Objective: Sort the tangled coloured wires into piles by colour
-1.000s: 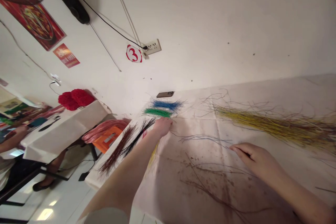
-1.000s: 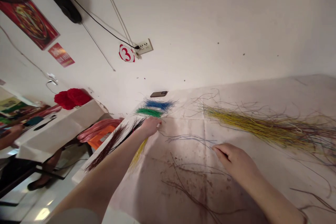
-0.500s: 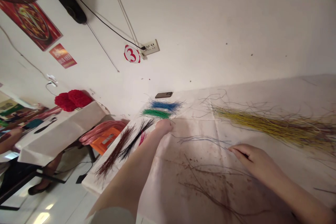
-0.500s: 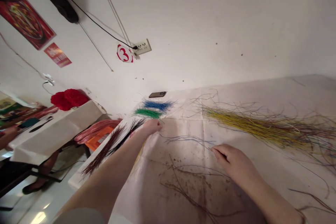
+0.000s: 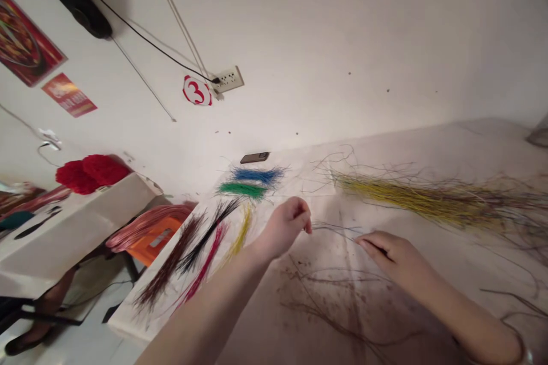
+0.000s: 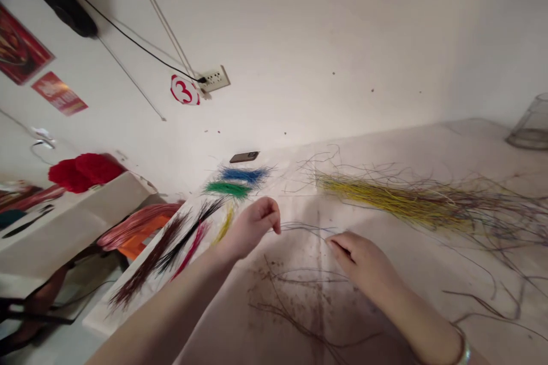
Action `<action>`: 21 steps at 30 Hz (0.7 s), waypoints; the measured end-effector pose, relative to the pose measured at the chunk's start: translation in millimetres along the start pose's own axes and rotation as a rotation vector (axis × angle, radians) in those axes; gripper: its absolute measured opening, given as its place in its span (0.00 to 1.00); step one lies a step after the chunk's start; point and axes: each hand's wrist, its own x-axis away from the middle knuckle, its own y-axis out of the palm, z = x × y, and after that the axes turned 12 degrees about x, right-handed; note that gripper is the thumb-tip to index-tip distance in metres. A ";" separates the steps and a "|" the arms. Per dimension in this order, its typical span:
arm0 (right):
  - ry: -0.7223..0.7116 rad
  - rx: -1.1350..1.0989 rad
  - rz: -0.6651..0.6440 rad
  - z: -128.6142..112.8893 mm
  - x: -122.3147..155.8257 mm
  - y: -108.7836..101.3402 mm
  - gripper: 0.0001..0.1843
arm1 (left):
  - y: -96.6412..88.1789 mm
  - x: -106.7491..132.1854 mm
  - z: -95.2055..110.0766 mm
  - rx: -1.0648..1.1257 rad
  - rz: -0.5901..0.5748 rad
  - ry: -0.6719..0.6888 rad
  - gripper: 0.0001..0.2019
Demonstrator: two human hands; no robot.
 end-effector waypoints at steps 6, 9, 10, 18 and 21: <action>-0.093 -0.371 -0.002 -18.5 6.9 -13.6 0.29 | 63.1 28.0 21.4 0.570 -0.272 -0.119 0.03; -0.063 -0.399 -0.041 -23.7 8.2 -17.3 0.27 | 79.2 31.1 20.6 0.581 -0.281 -0.127 0.02; -0.051 -0.387 -0.050 -24.8 8.3 -18.0 0.26 | 82.1 31.1 19.8 0.587 -0.275 -0.130 0.01; -0.020 -0.387 0.009 -27.1 9.3 -19.3 0.23 | 84.9 40.5 23.5 0.561 -0.273 -0.284 0.03; 0.024 -0.430 0.026 -25.0 10.0 -16.7 0.22 | 83.6 48.8 29.5 0.542 -0.260 -0.293 0.03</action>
